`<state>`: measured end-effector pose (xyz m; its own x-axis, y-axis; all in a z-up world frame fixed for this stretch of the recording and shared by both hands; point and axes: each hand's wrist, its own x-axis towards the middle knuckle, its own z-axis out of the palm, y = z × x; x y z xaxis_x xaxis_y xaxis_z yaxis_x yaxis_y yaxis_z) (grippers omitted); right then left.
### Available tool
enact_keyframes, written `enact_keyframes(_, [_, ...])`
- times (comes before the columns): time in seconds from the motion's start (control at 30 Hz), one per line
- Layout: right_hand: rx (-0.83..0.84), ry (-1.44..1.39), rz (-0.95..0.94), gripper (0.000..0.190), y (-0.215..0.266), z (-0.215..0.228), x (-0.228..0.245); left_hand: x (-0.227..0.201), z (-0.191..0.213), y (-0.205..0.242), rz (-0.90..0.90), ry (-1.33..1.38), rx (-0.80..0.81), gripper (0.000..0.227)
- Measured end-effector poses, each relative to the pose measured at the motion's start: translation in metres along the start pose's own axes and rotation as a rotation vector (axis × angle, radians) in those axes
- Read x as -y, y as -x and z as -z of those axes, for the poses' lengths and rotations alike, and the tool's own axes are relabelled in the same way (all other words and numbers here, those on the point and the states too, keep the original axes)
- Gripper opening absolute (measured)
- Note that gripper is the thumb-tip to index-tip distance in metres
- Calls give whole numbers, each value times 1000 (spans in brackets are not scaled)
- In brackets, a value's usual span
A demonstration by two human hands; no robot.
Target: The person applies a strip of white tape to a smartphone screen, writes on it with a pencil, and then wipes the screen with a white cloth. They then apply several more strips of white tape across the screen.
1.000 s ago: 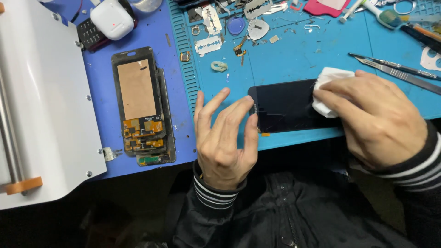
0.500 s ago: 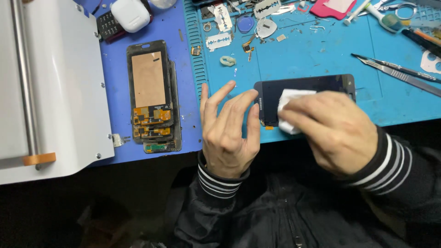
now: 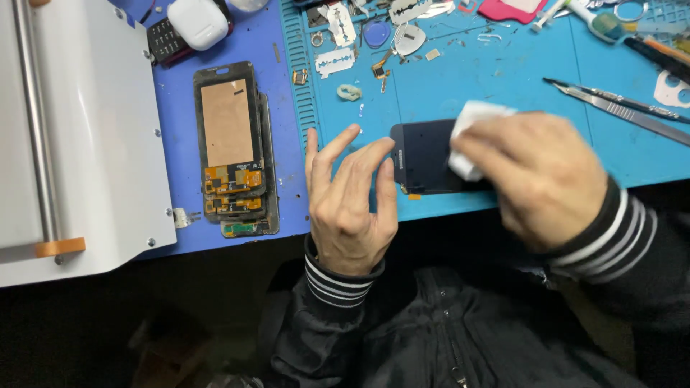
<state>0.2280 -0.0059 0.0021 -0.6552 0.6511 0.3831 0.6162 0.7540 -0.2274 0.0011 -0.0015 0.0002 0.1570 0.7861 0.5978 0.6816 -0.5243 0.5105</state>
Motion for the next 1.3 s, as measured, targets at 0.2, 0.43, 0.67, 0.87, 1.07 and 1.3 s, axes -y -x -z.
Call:
enact_keyframes(0.2, [-21, 90, -46, 40, 18, 7, 4, -1, -1, -3, -38, -41, 34, 15])
enact_keyframes(0.43, [11, 114, -124, 46, 43, 30, 18, -6, -5, -6, -48, -106, 30, 8])
enact_keyframes(0.67, [30, 404, -141, 50, 42, 24, 2, -6, -8, -5, -47, -120, 13, 5])
enact_keyframes(0.87, [-27, 369, -100, 40, 28, 12, 4, -5, -10, -4, -67, -117, -42, 3])
enact_keyframes(1.07, [18, 532, -124, 53, 15, -2, -2, -1, -9, 0, -51, -30, -86, 5])
enact_keyframes(1.3, [-65, 111, 22, 47, -22, -32, 14, -4, -2, 2, 45, 131, -193, 25])
